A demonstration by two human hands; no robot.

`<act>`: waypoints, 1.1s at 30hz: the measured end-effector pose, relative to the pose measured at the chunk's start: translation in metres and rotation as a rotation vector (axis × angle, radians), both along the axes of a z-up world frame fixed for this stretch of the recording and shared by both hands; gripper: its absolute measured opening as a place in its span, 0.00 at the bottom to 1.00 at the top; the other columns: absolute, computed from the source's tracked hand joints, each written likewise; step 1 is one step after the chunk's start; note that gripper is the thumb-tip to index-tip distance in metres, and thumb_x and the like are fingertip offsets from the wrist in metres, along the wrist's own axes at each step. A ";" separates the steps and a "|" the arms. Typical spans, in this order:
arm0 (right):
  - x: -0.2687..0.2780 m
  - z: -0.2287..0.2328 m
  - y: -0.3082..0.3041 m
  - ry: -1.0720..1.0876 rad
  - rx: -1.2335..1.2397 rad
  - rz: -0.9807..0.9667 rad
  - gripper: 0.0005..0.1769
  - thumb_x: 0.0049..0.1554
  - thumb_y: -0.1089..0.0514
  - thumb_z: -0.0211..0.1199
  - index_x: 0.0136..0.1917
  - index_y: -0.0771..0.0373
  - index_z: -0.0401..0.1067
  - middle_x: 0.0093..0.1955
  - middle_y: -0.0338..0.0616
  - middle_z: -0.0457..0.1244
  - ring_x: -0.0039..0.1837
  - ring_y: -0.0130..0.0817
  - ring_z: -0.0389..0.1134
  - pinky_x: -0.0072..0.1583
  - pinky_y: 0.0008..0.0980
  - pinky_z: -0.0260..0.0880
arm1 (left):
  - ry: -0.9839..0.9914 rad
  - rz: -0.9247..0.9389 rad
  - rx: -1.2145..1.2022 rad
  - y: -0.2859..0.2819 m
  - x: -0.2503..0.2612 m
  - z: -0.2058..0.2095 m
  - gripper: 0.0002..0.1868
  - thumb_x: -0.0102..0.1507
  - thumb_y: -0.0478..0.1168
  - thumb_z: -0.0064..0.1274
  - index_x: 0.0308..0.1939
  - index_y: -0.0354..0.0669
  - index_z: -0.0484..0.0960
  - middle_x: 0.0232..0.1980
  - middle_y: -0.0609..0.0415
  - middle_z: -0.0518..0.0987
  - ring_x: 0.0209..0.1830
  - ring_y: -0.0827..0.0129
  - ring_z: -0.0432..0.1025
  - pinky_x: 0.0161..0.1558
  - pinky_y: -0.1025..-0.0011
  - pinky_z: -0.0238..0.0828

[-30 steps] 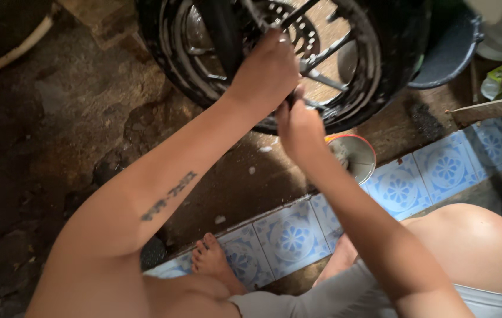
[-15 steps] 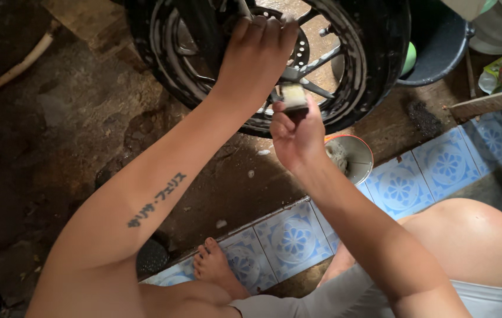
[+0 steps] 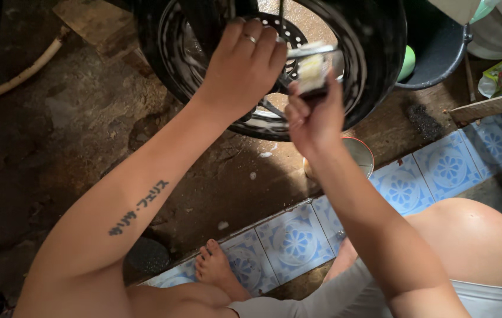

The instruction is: The person scrubs the front tire and brake disc of a white motorcycle with a brush and sponge while another person helps by rinsing the wheel and scrubbing the tire.

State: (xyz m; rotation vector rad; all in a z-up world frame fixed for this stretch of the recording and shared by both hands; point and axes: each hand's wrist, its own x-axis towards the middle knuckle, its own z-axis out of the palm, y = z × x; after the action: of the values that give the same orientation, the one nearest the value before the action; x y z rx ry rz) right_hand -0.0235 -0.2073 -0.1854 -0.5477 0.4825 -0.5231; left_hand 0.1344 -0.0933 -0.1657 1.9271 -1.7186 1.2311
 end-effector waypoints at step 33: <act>-0.001 0.019 -0.030 -0.017 0.247 -0.039 0.22 0.74 0.44 0.42 0.55 0.66 0.61 0.42 0.50 0.59 0.38 0.32 0.59 0.39 0.25 0.62 | 1.513 0.115 -0.232 0.078 0.106 -0.103 0.57 0.66 0.54 0.67 0.80 0.35 0.41 0.79 0.37 0.60 0.79 0.49 0.59 0.74 0.55 0.61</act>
State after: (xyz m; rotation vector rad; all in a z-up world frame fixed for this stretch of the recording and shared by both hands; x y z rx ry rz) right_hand -0.0247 -0.2371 -0.1665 -0.2976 0.5332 -0.4964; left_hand 0.2404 -0.0151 -0.2691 1.8602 -0.5969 -0.1891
